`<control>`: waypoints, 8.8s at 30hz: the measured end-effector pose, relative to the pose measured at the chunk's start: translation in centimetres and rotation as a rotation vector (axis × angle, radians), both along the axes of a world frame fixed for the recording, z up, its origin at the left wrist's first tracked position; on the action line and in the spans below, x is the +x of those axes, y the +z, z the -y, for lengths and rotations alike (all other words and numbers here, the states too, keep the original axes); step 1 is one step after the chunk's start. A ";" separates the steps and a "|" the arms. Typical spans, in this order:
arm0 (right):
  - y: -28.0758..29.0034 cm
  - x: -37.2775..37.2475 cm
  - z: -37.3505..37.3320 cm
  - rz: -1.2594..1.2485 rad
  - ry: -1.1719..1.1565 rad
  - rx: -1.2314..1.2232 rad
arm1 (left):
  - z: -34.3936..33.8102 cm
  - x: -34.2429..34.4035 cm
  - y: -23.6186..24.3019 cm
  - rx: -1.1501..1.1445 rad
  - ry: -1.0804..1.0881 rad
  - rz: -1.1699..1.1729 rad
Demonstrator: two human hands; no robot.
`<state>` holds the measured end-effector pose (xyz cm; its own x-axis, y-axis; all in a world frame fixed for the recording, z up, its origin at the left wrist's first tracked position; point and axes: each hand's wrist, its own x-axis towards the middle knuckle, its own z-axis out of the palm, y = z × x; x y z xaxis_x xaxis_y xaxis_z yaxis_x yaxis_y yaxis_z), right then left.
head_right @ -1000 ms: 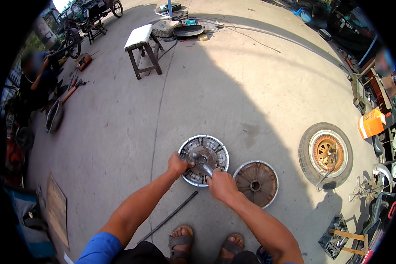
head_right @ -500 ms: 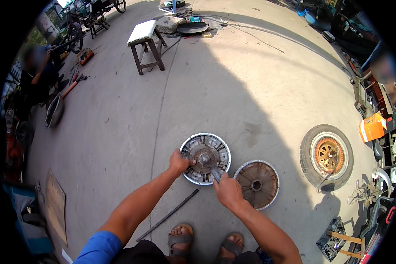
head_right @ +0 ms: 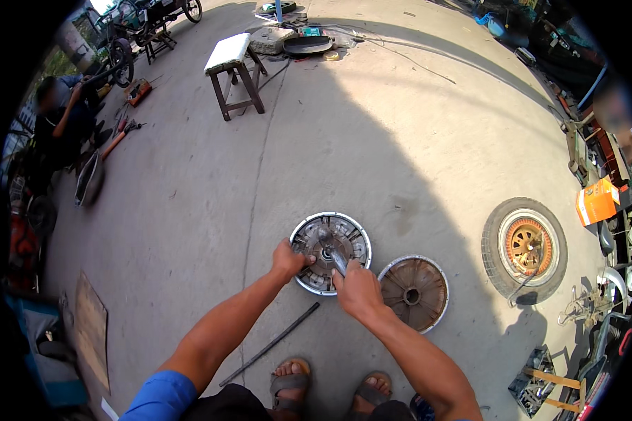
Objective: The person sits on the ground and uses pliers to remove a seal from a bearing. They then apply grease to the bearing and place it into a hub assembly. Finally, they use a hammer to tap the bearing into place within the hub.
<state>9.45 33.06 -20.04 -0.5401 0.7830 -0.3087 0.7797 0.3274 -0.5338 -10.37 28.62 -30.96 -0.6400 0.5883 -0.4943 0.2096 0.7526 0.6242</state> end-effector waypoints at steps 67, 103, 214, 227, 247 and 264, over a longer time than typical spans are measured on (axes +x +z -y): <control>-1.7 0.9 -0.1 0.058 -0.017 -0.007 | -0.2 0.2 0.3 -0.011 0.003 0.000; -0.8 1.4 -0.6 0.099 0.091 -0.007 | 0.0 0.5 0.5 -0.009 0.002 -0.002; -7.2 36.5 78.4 0.529 -1.788 -0.367 | 15.2 30.7 37.2 0.706 -2.001 -0.351; -12.5 41.0 78.3 0.260 -1.654 -0.307 | 15.8 28.0 37.0 0.763 -1.993 -0.401; 17.8 46.9 40.7 -0.767 -1.383 -0.067 | 15.6 28.1 36.7 0.831 -2.110 -0.428; 22.5 47.2 41.2 -0.690 -1.314 -0.052 | 15.3 28.5 36.4 0.713 -2.192 -0.321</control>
<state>56.64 -8.16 2.44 0.4800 0.8113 -0.3339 0.0894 -0.4239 -0.9013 18.12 13.33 5.42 0.9738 0.2262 -0.0221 0.2171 -0.8971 0.3847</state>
